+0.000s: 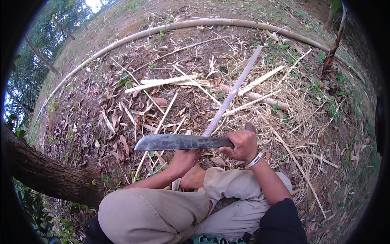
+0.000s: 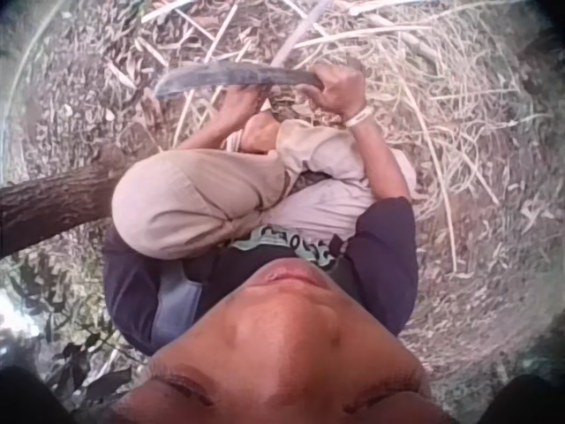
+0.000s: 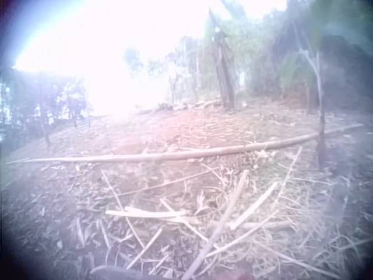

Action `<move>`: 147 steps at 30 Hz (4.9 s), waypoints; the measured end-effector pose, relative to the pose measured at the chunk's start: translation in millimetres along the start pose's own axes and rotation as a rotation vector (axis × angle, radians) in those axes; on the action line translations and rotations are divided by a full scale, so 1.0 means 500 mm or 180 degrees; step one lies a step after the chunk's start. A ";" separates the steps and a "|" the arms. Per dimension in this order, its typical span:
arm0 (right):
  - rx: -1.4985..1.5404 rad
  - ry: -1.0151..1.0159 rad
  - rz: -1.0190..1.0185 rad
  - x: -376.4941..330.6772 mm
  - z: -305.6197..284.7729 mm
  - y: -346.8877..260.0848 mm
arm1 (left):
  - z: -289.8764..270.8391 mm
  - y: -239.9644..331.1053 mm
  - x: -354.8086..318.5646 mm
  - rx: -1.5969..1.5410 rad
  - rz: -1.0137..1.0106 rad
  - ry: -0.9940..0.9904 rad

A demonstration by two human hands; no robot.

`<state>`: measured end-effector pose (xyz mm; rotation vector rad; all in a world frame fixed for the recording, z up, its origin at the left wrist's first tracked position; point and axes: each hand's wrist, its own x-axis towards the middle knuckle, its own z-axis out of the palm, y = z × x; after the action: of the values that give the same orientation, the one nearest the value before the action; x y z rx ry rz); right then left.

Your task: The person sits on the ground and uses a machete to split a piece of bamboo into smaller strips. They repeatedly strike the bamboo against the ground to separate the sections and then use the blade to shave and refine the edges of the resulting strips.

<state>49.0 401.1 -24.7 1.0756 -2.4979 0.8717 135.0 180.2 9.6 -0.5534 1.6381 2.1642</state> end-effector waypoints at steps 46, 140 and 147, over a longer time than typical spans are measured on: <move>-0.1198 0.0913 0.2892 -0.125 -0.182 0.336 | -0.064 0.018 -0.055 -0.0175 -0.1053 -0.0470; -0.1304 0.0491 0.2560 -0.053 -0.152 0.289 | -0.080 -0.084 -0.093 0.0694 -0.0028 -0.0581; -0.0547 0.0564 0.2569 -0.065 -0.185 0.184 | -0.065 -0.023 -0.006 -0.0280 -0.0496 -0.0514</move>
<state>6.0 527.0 -6.6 -0.1081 -2.7770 0.8526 146.1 151.5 -6.5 -0.4991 1.3751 2.1149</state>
